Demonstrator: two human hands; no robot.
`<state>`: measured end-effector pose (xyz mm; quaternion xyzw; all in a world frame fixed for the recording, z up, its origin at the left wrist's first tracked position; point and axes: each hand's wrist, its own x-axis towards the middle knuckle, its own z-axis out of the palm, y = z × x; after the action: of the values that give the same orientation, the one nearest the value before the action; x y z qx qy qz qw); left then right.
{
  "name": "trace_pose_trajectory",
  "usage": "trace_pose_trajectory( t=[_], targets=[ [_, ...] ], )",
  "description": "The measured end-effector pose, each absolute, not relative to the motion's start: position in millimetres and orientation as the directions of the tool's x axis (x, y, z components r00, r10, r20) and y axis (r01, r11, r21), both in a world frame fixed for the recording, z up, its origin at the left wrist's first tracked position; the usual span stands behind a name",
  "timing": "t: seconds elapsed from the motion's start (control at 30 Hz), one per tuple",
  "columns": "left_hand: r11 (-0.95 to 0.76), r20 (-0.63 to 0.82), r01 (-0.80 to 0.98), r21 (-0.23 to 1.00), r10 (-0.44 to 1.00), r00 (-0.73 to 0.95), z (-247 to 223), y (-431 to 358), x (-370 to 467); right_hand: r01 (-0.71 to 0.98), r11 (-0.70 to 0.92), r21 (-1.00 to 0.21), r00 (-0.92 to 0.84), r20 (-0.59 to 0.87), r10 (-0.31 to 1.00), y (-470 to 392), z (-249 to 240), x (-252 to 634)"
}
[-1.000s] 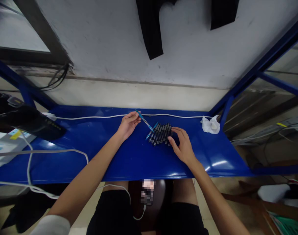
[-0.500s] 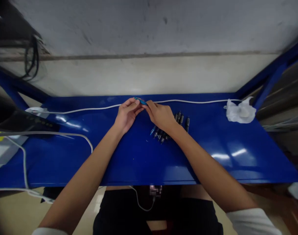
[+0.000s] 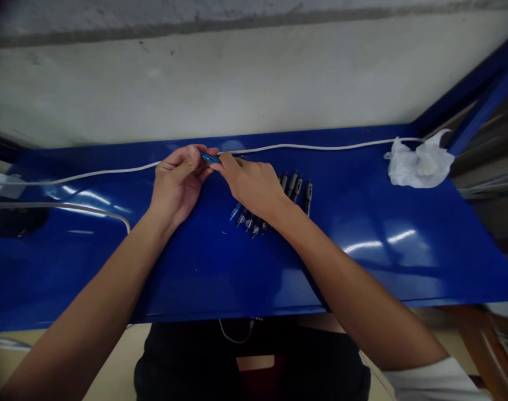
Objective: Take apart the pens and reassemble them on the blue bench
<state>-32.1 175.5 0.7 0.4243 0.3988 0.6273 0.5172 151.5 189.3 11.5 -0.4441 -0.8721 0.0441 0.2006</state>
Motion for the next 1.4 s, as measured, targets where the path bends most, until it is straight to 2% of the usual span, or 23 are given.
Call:
trace_pose_trajectory(
  t=[0.2, 0.43, 0.63, 0.9, 1.23, 1.4],
  targets=[
    [-0.255, 0.2, -0.234, 0.938, 0.952, -0.233, 6.5, 168.4, -29.2, 0.725, 0.631, -0.278, -0.536, 0.349, 0.769, 184.4, 10.9, 147.1],
    [-0.305, 0.24, -0.171, 0.937, 0.916, -0.322, 7.7, 165.0, -23.1, 0.714, 0.632, -0.301, -0.528, 0.363, 0.768, 182.4, 8.4, 146.2],
    [-0.324, 0.253, -0.134, 0.937, 0.89, -0.379, 9.9, 162.4, -16.9, 0.721, 0.643, -0.257, -0.538, 0.377, 0.754, 182.7, 6.8, 146.9],
    [-0.315, 0.248, -0.117, 0.942, 0.887, -0.391, 13.7, 158.5, -12.9, 0.733, 0.652, -0.193, -0.558, 0.377, 0.739, 179.9, 12.6, 148.1],
    [-0.325, 0.272, -0.069, 0.943, 0.875, -0.402, 10.3, 158.4, -15.5, 0.72, 0.631, -0.289, -0.532, 0.354, 0.769, 176.8, 15.0, 146.3],
    [-0.281, 0.221, -0.15, 0.948, 0.919, -0.325, 13.4, 158.2, -19.0, 0.722, 0.628, -0.291, -0.533, 0.345, 0.772, 176.0, 17.3, 146.9]
  ],
)
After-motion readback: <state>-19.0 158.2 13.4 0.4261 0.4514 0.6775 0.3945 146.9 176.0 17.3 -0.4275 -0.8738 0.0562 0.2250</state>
